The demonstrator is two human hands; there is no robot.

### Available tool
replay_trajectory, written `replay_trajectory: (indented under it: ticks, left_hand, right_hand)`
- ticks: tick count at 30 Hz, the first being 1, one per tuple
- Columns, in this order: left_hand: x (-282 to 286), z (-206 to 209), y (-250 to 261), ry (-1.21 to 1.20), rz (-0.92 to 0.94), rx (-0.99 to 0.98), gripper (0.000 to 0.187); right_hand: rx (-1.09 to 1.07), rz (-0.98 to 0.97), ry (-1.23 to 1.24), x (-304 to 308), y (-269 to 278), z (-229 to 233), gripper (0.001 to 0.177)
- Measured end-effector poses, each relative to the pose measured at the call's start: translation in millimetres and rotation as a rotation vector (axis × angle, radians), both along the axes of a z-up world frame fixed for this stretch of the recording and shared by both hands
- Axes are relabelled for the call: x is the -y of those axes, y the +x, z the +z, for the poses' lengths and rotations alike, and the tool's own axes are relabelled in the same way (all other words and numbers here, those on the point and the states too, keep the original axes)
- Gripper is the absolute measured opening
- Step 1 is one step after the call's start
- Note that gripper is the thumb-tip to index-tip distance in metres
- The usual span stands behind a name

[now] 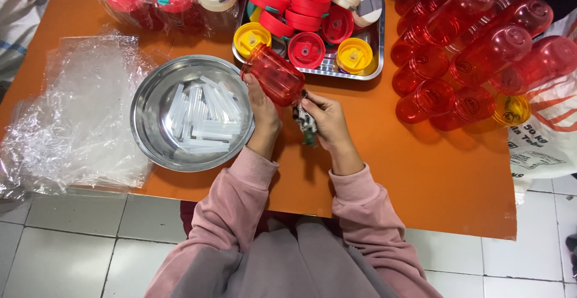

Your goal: Assembling plastic cups by attaching lids and components using a small hand tool.

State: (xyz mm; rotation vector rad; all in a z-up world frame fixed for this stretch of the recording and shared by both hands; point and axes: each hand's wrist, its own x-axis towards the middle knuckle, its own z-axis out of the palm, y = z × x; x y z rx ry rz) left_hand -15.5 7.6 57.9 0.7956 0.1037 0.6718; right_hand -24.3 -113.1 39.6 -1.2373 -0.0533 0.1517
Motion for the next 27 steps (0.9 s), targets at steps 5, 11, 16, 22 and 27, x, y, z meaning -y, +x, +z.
replay_trajectory:
  ticks: [5, 11, 16, 22, 27]
  left_hand:
    - [15.7, 30.8, -9.0, -0.212, -0.090, 0.006, 0.048]
    - [15.5, 33.5, -8.0, -0.346, -0.206, -0.090, 0.059]
    - [2.0, -16.1, 11.5, -0.410, -0.154, -0.097, 0.064]
    - [12.0, -3.3, 4.4, -0.306, -0.129, -0.118, 0.054]
    - [-1.6, -59.5, 21.2, 0.163, 0.153, -0.246, 0.050]
  right_hand:
    - [0.616, -0.343, -0.273, 1.4, 4.2, 5.7, 0.027]
    - [0.988, -0.452, -0.454, -11.9, -14.1, 24.0, 0.035]
    - [1.182, -0.441, -0.484, -20.5, -8.7, 14.2, 0.034]
    - [1.151, -0.496, -0.500, -7.5, -7.4, 22.9, 0.033]
    - [1.040, -0.373, -0.515, -7.3, -17.1, 30.2, 0.025]
